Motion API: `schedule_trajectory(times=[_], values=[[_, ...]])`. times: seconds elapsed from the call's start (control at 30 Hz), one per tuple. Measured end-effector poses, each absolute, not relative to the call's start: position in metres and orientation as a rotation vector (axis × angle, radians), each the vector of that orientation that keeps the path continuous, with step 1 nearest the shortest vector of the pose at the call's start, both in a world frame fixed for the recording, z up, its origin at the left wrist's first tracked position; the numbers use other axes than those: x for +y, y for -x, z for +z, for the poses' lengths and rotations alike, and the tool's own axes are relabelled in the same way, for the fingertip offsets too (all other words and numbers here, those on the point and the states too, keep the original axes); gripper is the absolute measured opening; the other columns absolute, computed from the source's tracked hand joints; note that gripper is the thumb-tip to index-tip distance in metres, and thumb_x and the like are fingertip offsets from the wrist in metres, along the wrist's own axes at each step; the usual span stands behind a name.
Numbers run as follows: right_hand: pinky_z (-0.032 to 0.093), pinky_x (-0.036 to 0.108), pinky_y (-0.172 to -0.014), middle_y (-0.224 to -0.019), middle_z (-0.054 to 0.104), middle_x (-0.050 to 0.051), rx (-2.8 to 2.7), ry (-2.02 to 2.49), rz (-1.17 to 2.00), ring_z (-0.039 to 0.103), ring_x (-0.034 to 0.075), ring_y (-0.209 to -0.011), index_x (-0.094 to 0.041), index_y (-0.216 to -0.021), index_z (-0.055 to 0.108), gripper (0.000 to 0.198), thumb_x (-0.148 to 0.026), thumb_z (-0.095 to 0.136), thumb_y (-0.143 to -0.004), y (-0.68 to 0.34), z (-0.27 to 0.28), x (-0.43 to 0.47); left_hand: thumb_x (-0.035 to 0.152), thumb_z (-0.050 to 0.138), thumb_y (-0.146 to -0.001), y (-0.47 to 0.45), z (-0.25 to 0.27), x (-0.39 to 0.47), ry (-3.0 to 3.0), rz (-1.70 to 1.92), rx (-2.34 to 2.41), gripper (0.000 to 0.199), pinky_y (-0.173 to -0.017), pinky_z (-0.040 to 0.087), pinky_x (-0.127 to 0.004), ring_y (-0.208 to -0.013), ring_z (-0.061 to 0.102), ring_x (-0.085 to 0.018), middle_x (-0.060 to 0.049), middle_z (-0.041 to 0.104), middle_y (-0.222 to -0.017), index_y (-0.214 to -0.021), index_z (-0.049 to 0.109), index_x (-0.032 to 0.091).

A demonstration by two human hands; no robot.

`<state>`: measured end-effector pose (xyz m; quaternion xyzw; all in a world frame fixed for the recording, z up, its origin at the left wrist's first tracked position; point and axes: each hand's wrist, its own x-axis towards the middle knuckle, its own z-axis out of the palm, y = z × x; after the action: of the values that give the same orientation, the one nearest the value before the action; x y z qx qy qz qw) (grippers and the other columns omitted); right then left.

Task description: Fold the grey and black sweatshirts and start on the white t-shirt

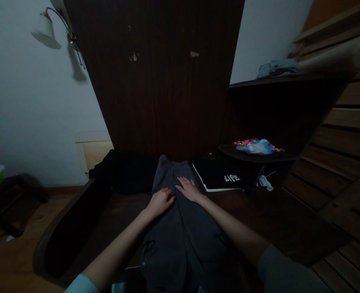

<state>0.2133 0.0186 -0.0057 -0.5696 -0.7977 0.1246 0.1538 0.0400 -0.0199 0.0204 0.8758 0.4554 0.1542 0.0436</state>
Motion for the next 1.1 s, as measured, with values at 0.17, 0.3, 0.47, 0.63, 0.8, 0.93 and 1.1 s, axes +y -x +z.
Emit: schedule_trajectory(times=[0.17,0.3,0.47,0.63,0.8,0.93,1.1], values=[[0.016,0.043,-0.102,-0.138,0.033,0.01,-2.256,1.628,0.309,0.024,0.019,-0.128,-0.016,-0.127,0.038,0.044,-0.033,0.032,-0.086,-0.214,-0.012,0.022,0.036,0.044,-0.08,-0.059,0.015,-0.031,-2.555,0.409,1.621,0.023,-0.073,0.042,-0.027,-0.086,0.057,-0.019,-0.008,0.06,-0.09,-0.088,0.054,0.016],[0.022,0.038,-0.1,-0.13,0.044,0.01,-2.209,1.581,0.258,0.033,0.019,-0.122,-0.016,-0.117,0.048,0.036,-0.03,0.039,-0.084,-0.217,-0.01,0.022,0.034,0.04,-0.081,-0.076,0.017,-0.017,-2.434,0.251,1.835,0.027,-0.07,0.043,-0.03,-0.086,0.06,-0.024,-0.013,0.063,-0.093,-0.091,0.055,0.013],[0.038,0.027,-0.081,-0.101,0.061,0.007,-2.045,1.799,0.193,0.054,0.017,-0.095,-0.02,-0.098,0.057,0.024,-0.022,0.038,-0.084,-0.209,0.005,0.025,0.023,0.035,-0.084,-0.084,0.014,-0.011,-2.374,0.239,1.912,0.023,-0.07,0.044,-0.03,-0.088,0.061,-0.022,-0.014,0.063,-0.094,-0.093,0.053,0.013],[0.037,0.031,-0.08,-0.1,0.059,0.012,-1.944,1.892,0.031,0.05,0.023,-0.098,-0.015,-0.093,0.058,0.029,-0.019,0.031,-0.084,-0.186,0.01,0.027,0.02,0.031,-0.085,-0.08,0.008,-0.016,-2.369,0.311,1.919,0.024,-0.071,0.043,-0.028,-0.088,0.061,-0.02,-0.012,0.063,-0.095,-0.094,0.052,0.014],[0.036,0.026,-0.084,-0.1,0.057,0.008,-2.063,1.704,0.052,0.05,0.018,-0.098,-0.017,-0.096,0.059,0.028,-0.017,0.034,-0.084,-0.183,0.005,0.024,0.033,0.038,-0.083,-0.082,0.008,-0.01,-2.247,0.39,1.98,0.028,-0.07,0.044,-0.03,-0.088,0.061,-0.023,-0.015,0.064,-0.09,-0.097,0.051,0.012],[0.037,0.022,-0.082,-0.104,0.059,0.005,-2.04,1.727,0.308,0.054,0.014,-0.096,-0.021,-0.099,0.06,0.028,-0.016,0.037,-0.082,-0.184,0.004,0.03,0.033,0.045,-0.079,-0.085,0.012,-0.002,-2.111,0.39,2.033,0.033,-0.071,0.044,-0.031,-0.093,0.06,-0.025,-0.018,0.063,-0.093,-0.1,0.05,0.009],[0.042,0.026,-0.073,-0.096,0.065,0.008,-1.873,1.881,0.378,0.058,0.02,-0.091,-0.019,-0.087,0.065,0.03,-0.035,0.041,-0.082,-0.172,0.005,0.042,0.03,0.046,-0.078,-0.085,0.013,-0.001,-2.082,0.389,2.035,0.031,-0.071,0.044,-0.029,-0.093,0.059,-0.024,-0.018,0.063,-0.094,-0.1,0.051,0.01]])
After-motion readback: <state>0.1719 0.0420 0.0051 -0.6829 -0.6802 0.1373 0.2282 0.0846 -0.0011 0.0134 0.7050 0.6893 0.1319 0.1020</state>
